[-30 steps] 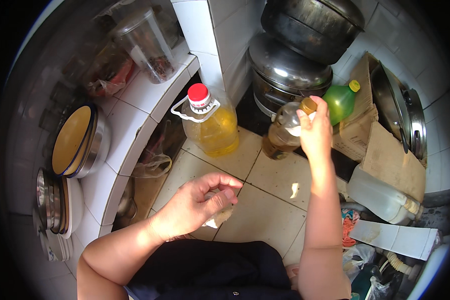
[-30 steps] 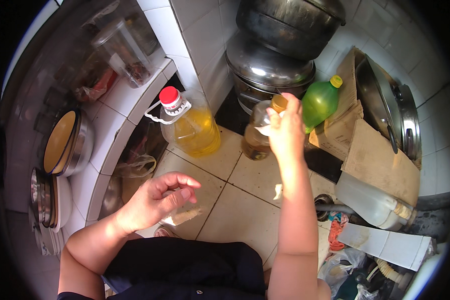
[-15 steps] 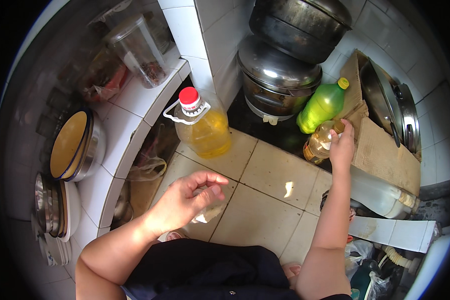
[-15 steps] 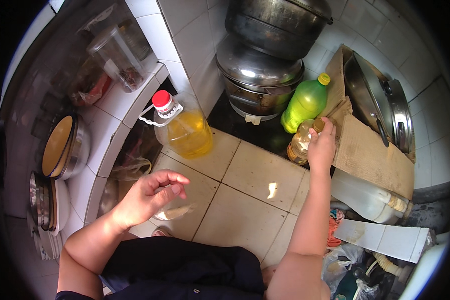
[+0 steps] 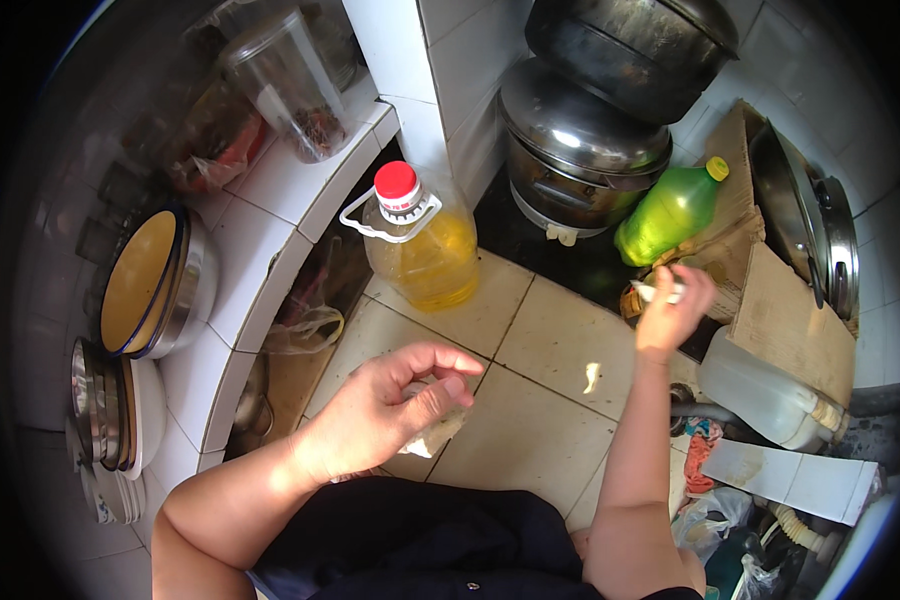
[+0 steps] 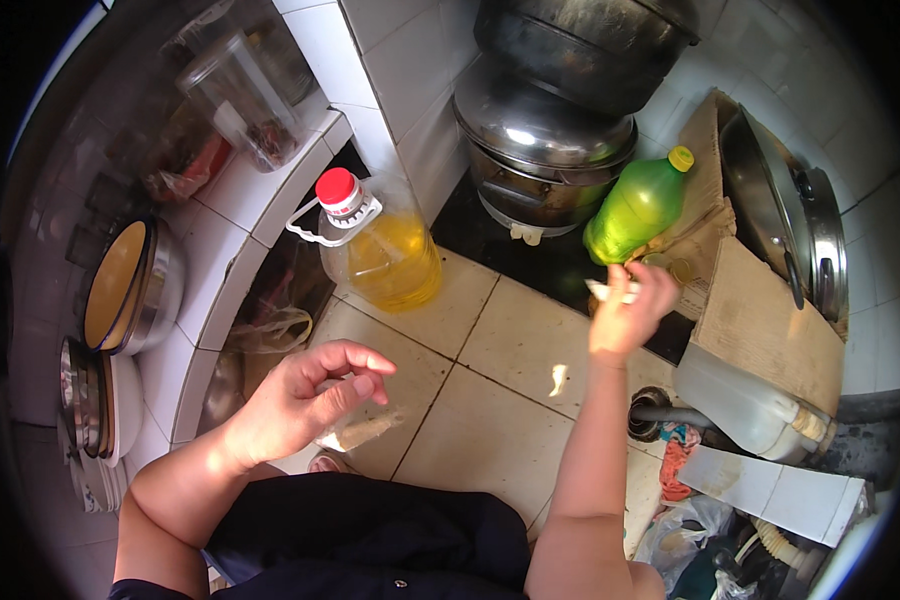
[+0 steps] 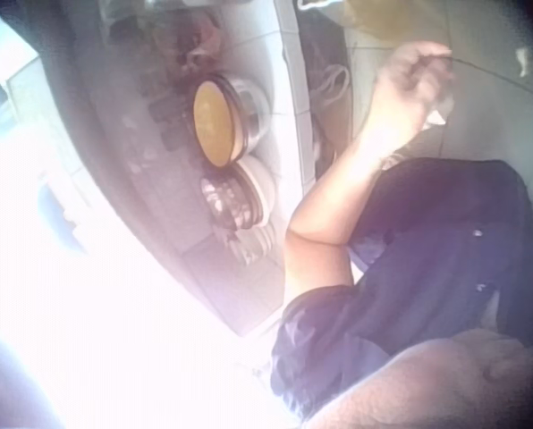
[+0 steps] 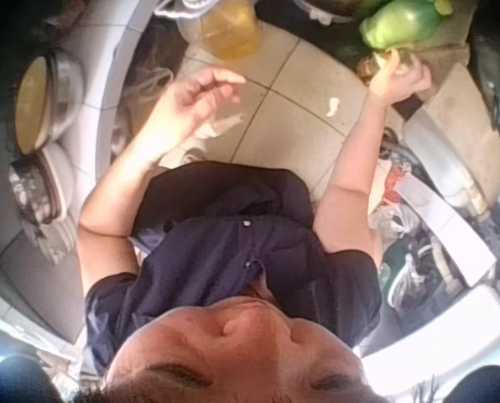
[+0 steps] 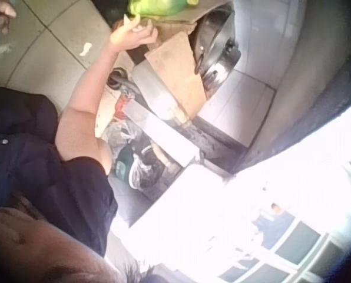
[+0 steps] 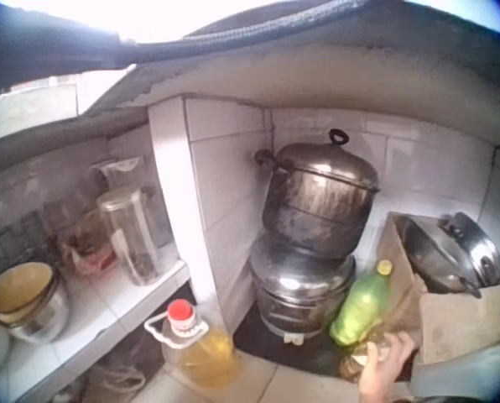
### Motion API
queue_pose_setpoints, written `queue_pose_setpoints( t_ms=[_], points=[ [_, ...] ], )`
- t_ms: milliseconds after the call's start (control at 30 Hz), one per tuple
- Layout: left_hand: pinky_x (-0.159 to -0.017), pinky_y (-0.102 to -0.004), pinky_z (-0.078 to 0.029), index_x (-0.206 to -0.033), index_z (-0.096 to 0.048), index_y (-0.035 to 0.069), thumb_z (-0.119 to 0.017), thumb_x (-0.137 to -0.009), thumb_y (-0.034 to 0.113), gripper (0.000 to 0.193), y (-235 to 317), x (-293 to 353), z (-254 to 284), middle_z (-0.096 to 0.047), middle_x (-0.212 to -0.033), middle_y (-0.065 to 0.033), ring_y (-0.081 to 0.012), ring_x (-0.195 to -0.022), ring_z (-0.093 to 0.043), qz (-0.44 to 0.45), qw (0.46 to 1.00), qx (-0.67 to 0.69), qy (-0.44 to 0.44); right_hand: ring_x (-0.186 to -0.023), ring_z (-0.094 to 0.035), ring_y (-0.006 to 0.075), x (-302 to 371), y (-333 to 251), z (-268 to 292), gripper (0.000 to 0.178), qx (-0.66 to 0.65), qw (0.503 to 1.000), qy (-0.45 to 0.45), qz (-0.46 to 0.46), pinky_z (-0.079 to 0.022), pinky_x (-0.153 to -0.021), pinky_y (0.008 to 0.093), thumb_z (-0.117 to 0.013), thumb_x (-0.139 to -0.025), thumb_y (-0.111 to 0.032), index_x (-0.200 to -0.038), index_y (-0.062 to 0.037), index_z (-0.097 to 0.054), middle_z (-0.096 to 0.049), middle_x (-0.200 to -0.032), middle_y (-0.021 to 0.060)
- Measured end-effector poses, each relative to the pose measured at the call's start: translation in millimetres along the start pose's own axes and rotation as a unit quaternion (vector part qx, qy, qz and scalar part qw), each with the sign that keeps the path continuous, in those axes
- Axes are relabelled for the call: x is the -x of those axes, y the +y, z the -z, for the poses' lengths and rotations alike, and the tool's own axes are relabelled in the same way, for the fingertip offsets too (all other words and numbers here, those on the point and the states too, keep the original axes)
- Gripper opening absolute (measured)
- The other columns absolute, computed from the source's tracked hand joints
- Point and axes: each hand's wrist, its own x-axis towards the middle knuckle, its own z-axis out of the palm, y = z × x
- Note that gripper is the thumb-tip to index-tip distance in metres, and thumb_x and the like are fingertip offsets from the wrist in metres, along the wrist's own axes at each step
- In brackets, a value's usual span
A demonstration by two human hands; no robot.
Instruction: The person cleans a cluttered kitchen area by wiping a tiled shelf and the floor with a white cloth. They move several large plastic bottles of oil and a cardboard box to access the floor, then wipe the floor tiles and a drain pipe. The person rinses the cloth at the sink and continues wiping the floor area.
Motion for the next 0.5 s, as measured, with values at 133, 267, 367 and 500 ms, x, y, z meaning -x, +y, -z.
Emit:
queue_pose_setpoints(
  t_ms=[133,267,367,500],
  points=[
    [-0.079,-0.0227,-0.043,-0.118,-0.052,0.002,-0.052,-0.093,0.022,0.032,-4,-3,2,-0.059,-0.094,-0.0032,-0.0071,-0.088,-0.052,0.01,1.0,0.013,-0.017,-0.065,-0.048,0.0132,72,1,-69,0.025,-0.19,0.922,-0.276,-0.194,-0.04,-0.061,0.0265,-0.067,-0.083,-0.024,-0.083,-0.0005,-0.059,-0.053,-0.07,0.006],
    [-0.081,-0.0229,-0.043,-0.115,-0.053,0.001,-0.051,-0.093,0.017,0.027,-9,-2,9,-0.059,-0.096,-0.0049,-0.0084,-0.091,-0.054,0.021,0.999,0.028,-0.004,-0.07,-0.047,0.0083,119,14,-109,0.025,-0.308,0.813,-0.297,-0.394,-0.04,-0.064,0.022,-0.063,-0.085,-0.022,-0.097,0.0,-0.06,-0.053,-0.076,0.0016],
    [-0.082,-0.0229,-0.043,-0.114,-0.053,0.0,-0.051,-0.093,0.013,0.025,-9,-2,15,-0.06,-0.096,-0.0059,-0.0095,-0.093,-0.055,0.053,0.998,0.037,0.006,-0.075,-0.046,0.0089,110,17,-145,0.031,-0.414,0.793,-0.195,-0.403,-0.04,-0.069,0.0225,-0.063,-0.085,-0.019,-0.106,0.0019,-0.056,-0.053,-0.095,0.0047],
    [-0.08,-0.0225,-0.043,-0.114,-0.053,0.0,-0.051,-0.092,0.01,0.024,-6,-4,23,-0.06,-0.095,-0.0062,-0.01,-0.092,-0.056,0.08,0.996,0.043,0.011,-0.134,-0.023,0.0317,127,45,-171,0.061,-0.036,0.938,-0.343,-0.021,-0.029,-0.104,0.0419,-0.063,-0.083,-0.025,-0.131,0.0016,-0.039,-0.022,-0.143,0.0227]
  ],
)
